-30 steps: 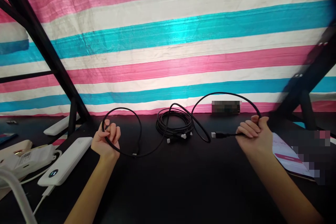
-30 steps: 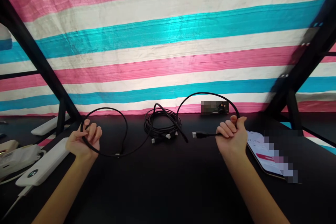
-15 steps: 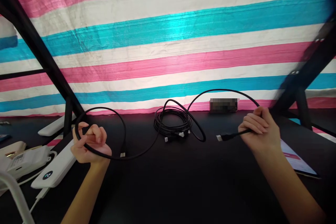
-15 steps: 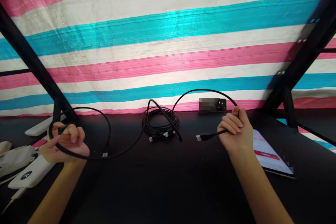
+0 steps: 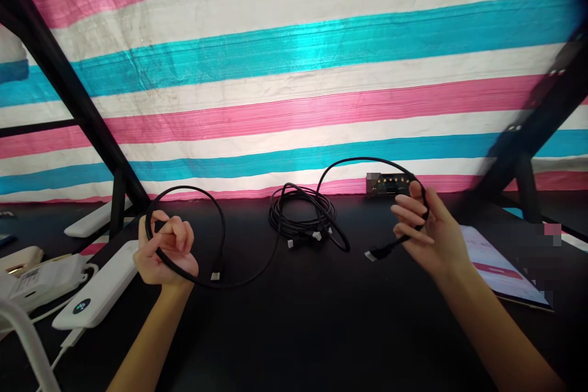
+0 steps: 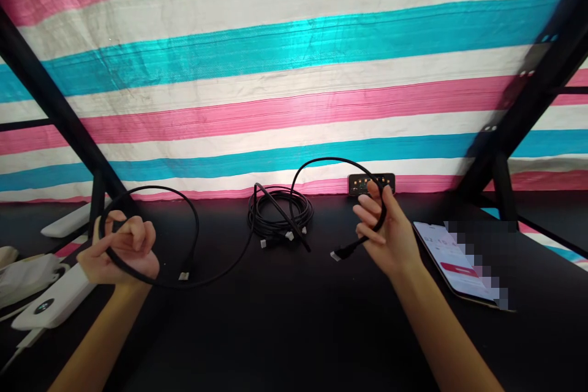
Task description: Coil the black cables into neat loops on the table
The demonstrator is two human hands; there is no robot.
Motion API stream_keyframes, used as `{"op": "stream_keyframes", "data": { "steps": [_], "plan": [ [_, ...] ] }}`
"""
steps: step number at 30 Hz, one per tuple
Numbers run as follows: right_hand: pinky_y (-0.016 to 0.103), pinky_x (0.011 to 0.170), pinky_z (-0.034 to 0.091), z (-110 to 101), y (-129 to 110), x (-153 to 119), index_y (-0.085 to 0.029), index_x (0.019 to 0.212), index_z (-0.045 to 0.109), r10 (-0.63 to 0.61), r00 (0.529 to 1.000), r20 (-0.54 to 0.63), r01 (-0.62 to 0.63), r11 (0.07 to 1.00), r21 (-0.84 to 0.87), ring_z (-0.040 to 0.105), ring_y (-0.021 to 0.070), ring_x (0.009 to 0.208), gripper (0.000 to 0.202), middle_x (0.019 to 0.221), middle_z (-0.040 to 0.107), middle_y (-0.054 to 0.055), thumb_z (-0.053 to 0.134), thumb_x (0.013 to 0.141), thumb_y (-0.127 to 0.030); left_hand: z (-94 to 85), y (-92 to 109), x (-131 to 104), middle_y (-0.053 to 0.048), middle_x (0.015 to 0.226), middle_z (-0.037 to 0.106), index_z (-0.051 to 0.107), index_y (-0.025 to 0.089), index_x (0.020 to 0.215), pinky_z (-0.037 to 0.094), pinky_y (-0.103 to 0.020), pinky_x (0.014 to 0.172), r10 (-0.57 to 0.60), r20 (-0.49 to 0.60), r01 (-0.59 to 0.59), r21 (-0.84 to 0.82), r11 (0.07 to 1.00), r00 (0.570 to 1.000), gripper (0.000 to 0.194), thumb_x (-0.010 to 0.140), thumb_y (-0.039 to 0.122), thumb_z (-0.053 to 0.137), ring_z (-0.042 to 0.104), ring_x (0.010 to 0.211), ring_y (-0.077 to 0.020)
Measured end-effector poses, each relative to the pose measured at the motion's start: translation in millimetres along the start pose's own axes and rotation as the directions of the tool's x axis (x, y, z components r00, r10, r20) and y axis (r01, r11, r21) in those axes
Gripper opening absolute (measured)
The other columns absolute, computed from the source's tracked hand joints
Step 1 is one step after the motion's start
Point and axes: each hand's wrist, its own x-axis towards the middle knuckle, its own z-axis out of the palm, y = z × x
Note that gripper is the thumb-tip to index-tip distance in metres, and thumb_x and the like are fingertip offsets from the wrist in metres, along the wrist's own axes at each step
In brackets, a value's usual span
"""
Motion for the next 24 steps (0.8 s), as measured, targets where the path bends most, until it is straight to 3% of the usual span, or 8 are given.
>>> {"op": "stream_keyframes", "data": {
  "steps": [3,6,11,16,19,21,22,24],
  "plan": [
    [0.008,0.029,0.031,5,9,0,-0.031,0.087,0.066,0.009,0.999,-0.032,-0.015,0.977,-0.212,0.057,0.0085,0.061,0.021,0.068,0.055,-0.001,0.050,0.085,-0.044,1.0,-2,-2,0.007,0.037,0.030,0.052,0.016,0.072,0.017,-0.020,0.034,-0.029,0.025,0.030,-0.007,1.000,0.999,0.013,0.061,0.020,0.048,0.022,0.032,-0.0074],
    [0.023,0.055,0.053,9,22,-3,-0.033,0.089,0.066,0.015,1.000,0.000,-0.014,0.922,-0.387,0.061,0.0165,0.084,0.029,0.085,0.062,0.002,0.045,0.085,-0.052,4.0,-3,-6,0.007,0.039,0.031,0.052,0.016,0.071,0.020,-0.019,0.036,-0.122,0.108,0.121,0.019,0.993,0.987,0.008,0.064,0.021,0.051,0.026,0.033,-0.0063],
    [0.037,0.080,0.051,15,49,-12,-0.026,0.100,0.065,0.200,0.962,0.186,-0.079,0.856,-0.512,0.059,0.0229,0.101,0.031,0.100,0.064,0.006,0.049,0.085,-0.049,9.3,-8,-14,0.008,0.040,0.032,0.049,0.018,0.071,0.017,-0.017,0.035,-0.360,0.225,0.321,0.189,0.928,0.905,0.005,0.073,0.021,0.052,0.025,0.033,-0.0043],
    [0.042,0.098,0.037,22,68,-24,-0.022,0.118,0.057,0.407,0.818,0.406,-0.034,0.740,-0.672,0.055,0.0220,0.109,0.038,0.113,0.062,0.009,0.050,0.087,-0.042,6.9,-15,-20,0.008,0.042,0.038,0.048,0.019,0.085,0.023,-0.018,0.038,-0.568,0.390,0.434,0.383,0.816,0.725,0.013,0.083,0.031,0.047,0.032,0.035,-0.0062],
    [0.042,0.097,0.038,30,73,-31,-0.019,0.121,0.054,0.525,0.728,0.441,-0.067,0.694,-0.717,0.055,0.0214,0.108,0.042,0.113,0.061,0.011,0.048,0.087,-0.043,9.7,-15,-21,0.005,0.045,0.046,0.049,0.017,0.087,0.033,-0.022,0.044,-0.686,0.469,0.520,0.448,0.727,0.556,0.025,0.084,0.041,0.042,0.043,0.040,-0.0101],
    [0.040,0.093,0.041,33,74,-33,-0.017,0.119,0.055,0.568,0.704,0.426,-0.117,0.685,-0.720,0.057,0.0208,0.105,0.041,0.110,0.062,0.012,0.047,0.088,-0.043,13.6,-13,-21,0.003,0.045,0.047,0.049,0.017,0.085,0.038,-0.025,0.048,-0.738,0.467,0.587,0.452,0.672,0.486,0.031,0.084,0.045,0.038,0.048,0.043,-0.0128],
    [0.038,0.088,0.044,33,73,-33,-0.017,0.117,0.056,0.573,0.707,0.414,-0.136,0.685,-0.716,0.059,0.0201,0.100,0.040,0.105,0.063,0.011,0.047,0.088,-0.043,15.4,-12,-21,0.003,0.043,0.047,0.049,0.017,0.084,0.038,-0.025,0.048,-0.747,0.447,0.607,0.438,0.663,0.493,0.031,0.084,0.045,0.037,0.048,0.043,-0.0134],
    [0.033,0.076,0.049,31,72,-30,-0.017,0.111,0.059,0.531,0.763,0.368,-0.139,0.691,-0.709,0.062,0.0178,0.087,0.036,0.093,0.064,0.008,0.048,0.087,-0.042,17.5,-11,-20,0.006,0.040,0.042,0.049,0.018,0.085,0.036,-0.023,0.043,-0.721,0.370,0.607,0.390,0.693,0.586,0.027,0.084,0.043,0.041,0.046,0.039,-0.0125]
  ]
}}
